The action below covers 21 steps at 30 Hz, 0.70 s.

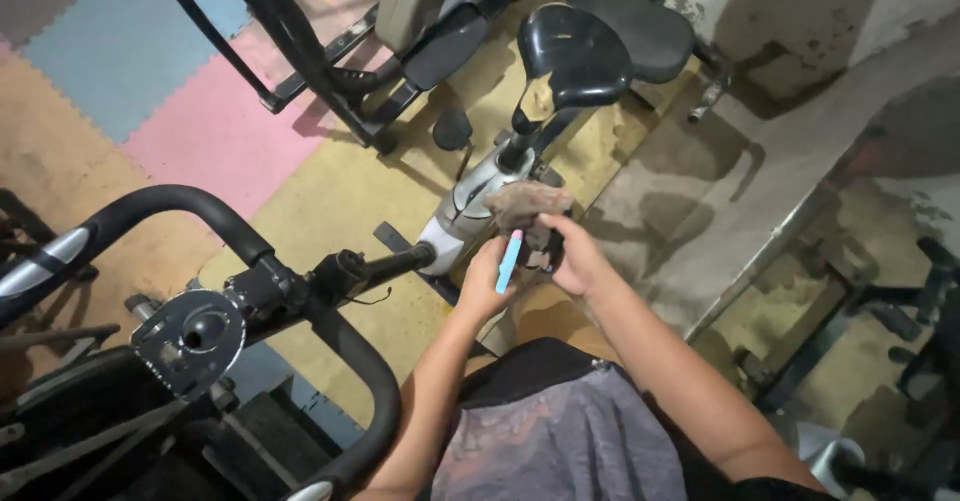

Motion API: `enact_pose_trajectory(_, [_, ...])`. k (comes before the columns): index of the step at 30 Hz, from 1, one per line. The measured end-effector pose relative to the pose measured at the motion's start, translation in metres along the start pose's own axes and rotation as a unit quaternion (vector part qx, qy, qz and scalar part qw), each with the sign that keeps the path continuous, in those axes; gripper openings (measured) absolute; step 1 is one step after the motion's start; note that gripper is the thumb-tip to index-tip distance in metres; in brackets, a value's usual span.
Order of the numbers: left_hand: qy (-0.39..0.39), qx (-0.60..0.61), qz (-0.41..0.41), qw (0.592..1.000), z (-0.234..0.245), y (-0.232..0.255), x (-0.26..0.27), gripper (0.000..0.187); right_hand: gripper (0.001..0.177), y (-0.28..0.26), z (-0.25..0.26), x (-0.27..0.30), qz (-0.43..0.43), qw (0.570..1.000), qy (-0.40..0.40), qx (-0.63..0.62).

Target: Wiping down and cleaning various exercise machines with a spray bottle and cloth.

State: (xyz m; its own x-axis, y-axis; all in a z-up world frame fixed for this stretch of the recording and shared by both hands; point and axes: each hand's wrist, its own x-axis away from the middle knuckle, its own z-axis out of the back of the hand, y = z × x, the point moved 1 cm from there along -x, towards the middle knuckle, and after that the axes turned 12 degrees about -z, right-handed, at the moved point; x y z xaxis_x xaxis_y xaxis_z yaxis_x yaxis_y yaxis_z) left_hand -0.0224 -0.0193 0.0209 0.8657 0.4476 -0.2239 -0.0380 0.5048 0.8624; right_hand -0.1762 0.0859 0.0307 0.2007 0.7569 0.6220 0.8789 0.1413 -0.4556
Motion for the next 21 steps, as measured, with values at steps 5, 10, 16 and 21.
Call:
enact_pose_trajectory(5, [-0.009, 0.048, 0.044, 0.998, 0.004, -0.017, -0.012, 0.056, 0.028, -0.062, 0.032, -0.038, -0.063, 0.993, 0.003, -0.097])
enact_pose_trajectory(10, [0.035, -0.021, 0.042, 0.998, -0.015, -0.035, -0.048, 0.056, 0.031, -0.157, 0.116, -0.126, 0.0, 0.984, 0.176, -0.037])
enact_pose_trajectory(16, [0.058, -0.038, 0.029, 0.997, -0.047, -0.034, -0.118, 0.063, 0.057, -0.258, 0.138, -0.193, 0.331, 0.741, 0.297, 0.503])
enact_pose_trajectory(21, [0.095, -0.089, 0.027, 0.991, -0.072, -0.026, -0.173, 0.057, 0.072, -0.214, 0.088, -0.206, 0.36, 0.535, 0.194, 0.739])
